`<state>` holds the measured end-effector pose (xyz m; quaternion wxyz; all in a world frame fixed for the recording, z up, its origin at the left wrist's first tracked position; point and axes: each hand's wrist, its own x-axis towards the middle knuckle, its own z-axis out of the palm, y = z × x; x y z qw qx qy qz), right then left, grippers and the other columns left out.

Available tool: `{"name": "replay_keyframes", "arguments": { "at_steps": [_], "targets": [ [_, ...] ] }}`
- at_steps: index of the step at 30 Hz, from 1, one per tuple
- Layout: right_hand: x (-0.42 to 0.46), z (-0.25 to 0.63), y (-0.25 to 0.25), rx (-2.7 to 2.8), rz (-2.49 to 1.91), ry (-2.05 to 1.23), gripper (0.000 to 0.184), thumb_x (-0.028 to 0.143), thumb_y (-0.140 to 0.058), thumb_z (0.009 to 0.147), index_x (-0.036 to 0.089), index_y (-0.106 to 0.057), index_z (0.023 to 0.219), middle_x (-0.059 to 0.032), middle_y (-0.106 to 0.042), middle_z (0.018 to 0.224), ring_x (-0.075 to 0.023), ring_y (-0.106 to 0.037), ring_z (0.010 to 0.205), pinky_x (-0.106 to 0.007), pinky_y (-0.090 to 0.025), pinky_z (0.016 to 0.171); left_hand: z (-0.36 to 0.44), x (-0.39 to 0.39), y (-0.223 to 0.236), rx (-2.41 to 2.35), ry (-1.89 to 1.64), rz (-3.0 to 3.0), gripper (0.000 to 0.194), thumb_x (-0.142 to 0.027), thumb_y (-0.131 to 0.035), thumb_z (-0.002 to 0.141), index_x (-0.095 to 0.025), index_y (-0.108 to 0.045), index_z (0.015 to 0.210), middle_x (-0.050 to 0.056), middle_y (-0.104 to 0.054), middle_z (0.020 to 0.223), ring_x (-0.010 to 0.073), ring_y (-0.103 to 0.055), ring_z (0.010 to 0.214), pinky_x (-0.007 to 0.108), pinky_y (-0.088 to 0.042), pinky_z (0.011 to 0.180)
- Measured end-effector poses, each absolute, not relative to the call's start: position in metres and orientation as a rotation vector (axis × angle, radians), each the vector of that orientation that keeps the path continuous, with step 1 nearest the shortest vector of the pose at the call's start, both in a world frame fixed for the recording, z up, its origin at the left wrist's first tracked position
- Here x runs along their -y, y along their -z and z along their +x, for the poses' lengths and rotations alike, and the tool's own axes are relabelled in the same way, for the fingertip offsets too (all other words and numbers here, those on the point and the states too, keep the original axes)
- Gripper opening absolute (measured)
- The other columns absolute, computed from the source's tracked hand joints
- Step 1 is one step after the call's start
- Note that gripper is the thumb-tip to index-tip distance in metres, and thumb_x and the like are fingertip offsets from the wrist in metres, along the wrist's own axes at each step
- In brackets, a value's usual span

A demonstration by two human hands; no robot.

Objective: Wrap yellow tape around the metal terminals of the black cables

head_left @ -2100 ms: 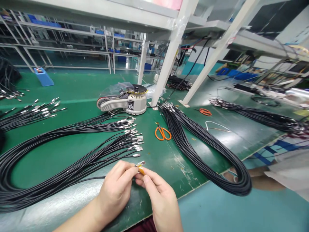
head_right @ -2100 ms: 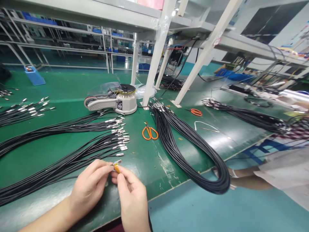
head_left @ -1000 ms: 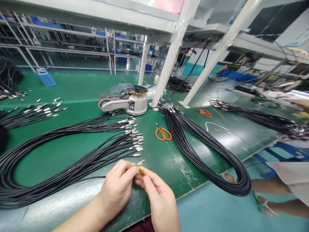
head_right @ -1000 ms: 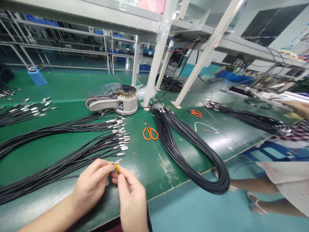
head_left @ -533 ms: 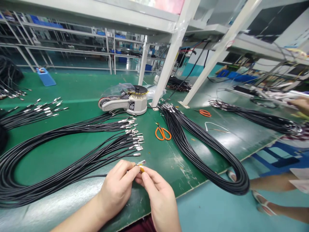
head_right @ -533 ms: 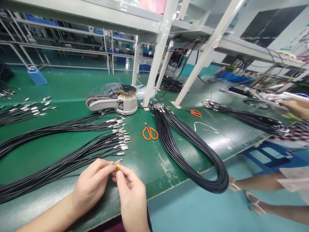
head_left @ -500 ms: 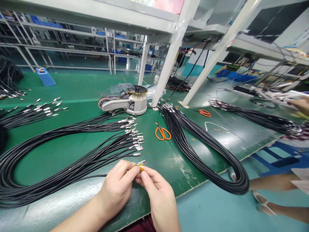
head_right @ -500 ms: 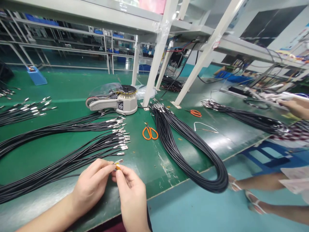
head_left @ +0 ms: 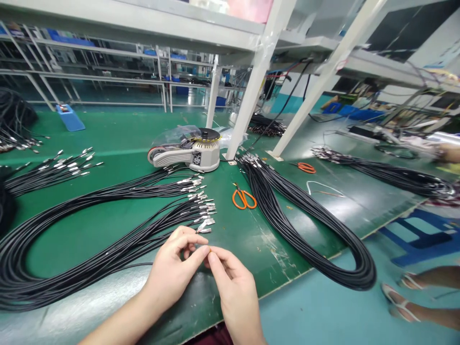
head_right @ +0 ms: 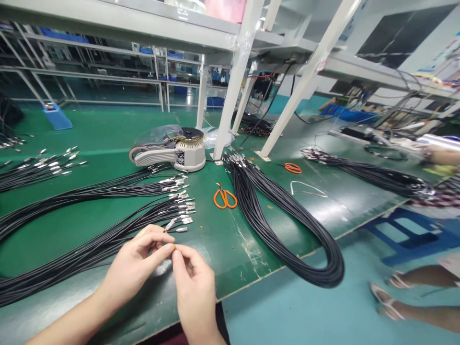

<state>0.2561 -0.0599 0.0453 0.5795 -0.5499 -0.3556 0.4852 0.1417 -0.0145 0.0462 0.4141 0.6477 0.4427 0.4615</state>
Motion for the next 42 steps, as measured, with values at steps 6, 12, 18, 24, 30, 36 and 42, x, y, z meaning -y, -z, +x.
{"name": "replay_keyframes", "arguments": {
  "at_steps": [6, 12, 18, 24, 30, 36, 42],
  "targets": [
    [0.054, 0.255, -0.039, 0.733, -1.251, -1.259, 0.032, 0.036, -0.069, 0.071, 0.014, -0.068, 0.095, -0.008, -0.072, 0.09, -0.0207, -0.067, 0.078, -0.034, -0.054, 0.076, 0.145, 0.016, -0.044, -1.154, -1.219, 1.588, 0.014, -0.022, -0.058, 0.078, -0.019, -0.063, 0.066, 0.002, -0.054, 0.073, 0.0134, -0.055, 0.072, 0.021, -0.044, 0.053],
    [0.05, 0.268, -0.04, 0.85, -1.202, -1.174, 0.035, 0.036, -0.066, 0.074, 0.017, -0.062, 0.103, -0.0084, -0.068, 0.1, -0.0203, -0.063, 0.093, -0.032, -0.049, 0.085, 0.145, 0.016, -0.046, -1.184, -1.216, 1.573, 0.012, -0.023, -0.059, 0.076, -0.019, -0.064, 0.066, 0.002, -0.055, 0.074, 0.0128, -0.055, 0.07, 0.02, -0.042, 0.05],
    [0.038, 0.275, -0.047, 1.074, -1.228, -1.283, 0.019, 0.032, -0.068, 0.072, 0.015, -0.066, 0.08, -0.0035, -0.069, 0.079, -0.017, -0.063, 0.076, -0.028, -0.049, 0.073, 0.143, 0.015, -0.046, -1.171, -1.181, 1.549, 0.011, -0.025, -0.061, 0.075, -0.02, -0.066, 0.066, 0.002, -0.057, 0.075, 0.0136, -0.056, 0.071, 0.021, -0.043, 0.053],
    [0.04, 0.278, -0.043, 1.108, -1.278, -1.249, 0.019, 0.032, -0.064, 0.075, 0.014, -0.066, 0.072, -0.0018, -0.066, 0.07, -0.0145, -0.058, 0.067, -0.025, -0.046, 0.065, 0.143, 0.015, -0.047, -1.183, -1.146, 1.551, 0.014, -0.028, -0.061, 0.075, -0.02, -0.065, 0.064, 0.002, -0.057, 0.074, 0.0144, -0.055, 0.072, 0.022, -0.044, 0.055],
    [0.046, 0.283, -0.039, 1.009, -1.336, -1.142, 0.02, 0.035, -0.065, 0.074, 0.015, -0.063, 0.071, -0.001, -0.064, 0.07, -0.0138, -0.058, 0.066, -0.024, -0.047, 0.063, 0.147, 0.018, -0.044, -1.18, -1.218, 1.375, 0.014, -0.028, -0.06, 0.076, -0.019, -0.061, 0.087, 0.0, -0.061, 0.077, 0.0129, -0.058, 0.073, 0.023, -0.048, 0.065],
    [0.05, 0.274, -0.044, 0.921, -1.253, -1.146, 0.016, 0.032, -0.066, 0.073, 0.017, -0.067, 0.078, -0.0052, -0.069, 0.087, -0.0176, -0.063, 0.079, -0.027, -0.051, 0.07, 0.149, 0.023, -0.034, -1.197, -1.212, 1.59, 0.014, -0.021, -0.056, 0.081, -0.023, -0.06, 0.094, -0.002, -0.064, 0.078, 0.011, -0.06, 0.072, 0.021, -0.049, 0.066],
    [0.052, 0.267, -0.045, 0.856, -1.244, -1.197, 0.015, 0.032, -0.066, 0.073, 0.016, -0.067, 0.075, -0.0042, -0.07, 0.081, -0.0162, -0.063, 0.075, -0.027, -0.051, 0.069, 0.142, 0.024, -0.032, -1.098, -1.303, 2.029, 0.015, -0.008, -0.052, 0.084, -0.022, -0.057, 0.086, -0.003, -0.063, 0.079, 0.0083, -0.057, 0.074, 0.019, -0.045, 0.07]
  ]
}}
